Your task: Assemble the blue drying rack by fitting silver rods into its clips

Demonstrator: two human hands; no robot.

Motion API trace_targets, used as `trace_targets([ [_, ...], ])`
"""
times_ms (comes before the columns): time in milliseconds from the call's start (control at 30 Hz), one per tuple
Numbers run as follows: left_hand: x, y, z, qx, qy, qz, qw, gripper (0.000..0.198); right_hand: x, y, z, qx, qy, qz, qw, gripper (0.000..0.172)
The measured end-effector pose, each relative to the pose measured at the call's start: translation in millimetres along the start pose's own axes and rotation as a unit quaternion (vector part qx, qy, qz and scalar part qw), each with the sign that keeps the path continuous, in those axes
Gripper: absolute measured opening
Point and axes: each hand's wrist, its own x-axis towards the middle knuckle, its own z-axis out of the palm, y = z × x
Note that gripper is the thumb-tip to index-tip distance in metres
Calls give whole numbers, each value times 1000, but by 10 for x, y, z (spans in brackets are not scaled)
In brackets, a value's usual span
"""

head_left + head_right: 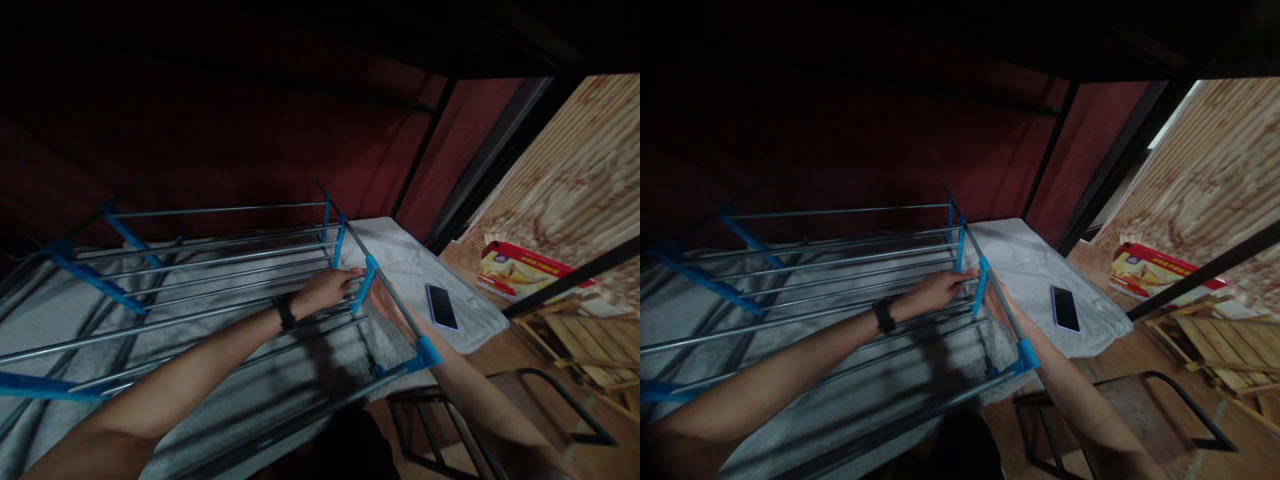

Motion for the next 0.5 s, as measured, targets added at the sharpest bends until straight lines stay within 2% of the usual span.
trace_targets([
  [167,8,128,-189,17,6,4,1000,43,20,8,-44,15,27,-11,999,24],
  [233,10,152,-214,29,7,11,999,42,40,-85,-21,21,28,1,999,24],
  [367,2,168,-226,39,6,18,999,38,113,-336,80,22,38,53,998,37],
  [500,-16,184,-236,29,12,14,999,37,140,-456,179,7,60,87,994,32],
])
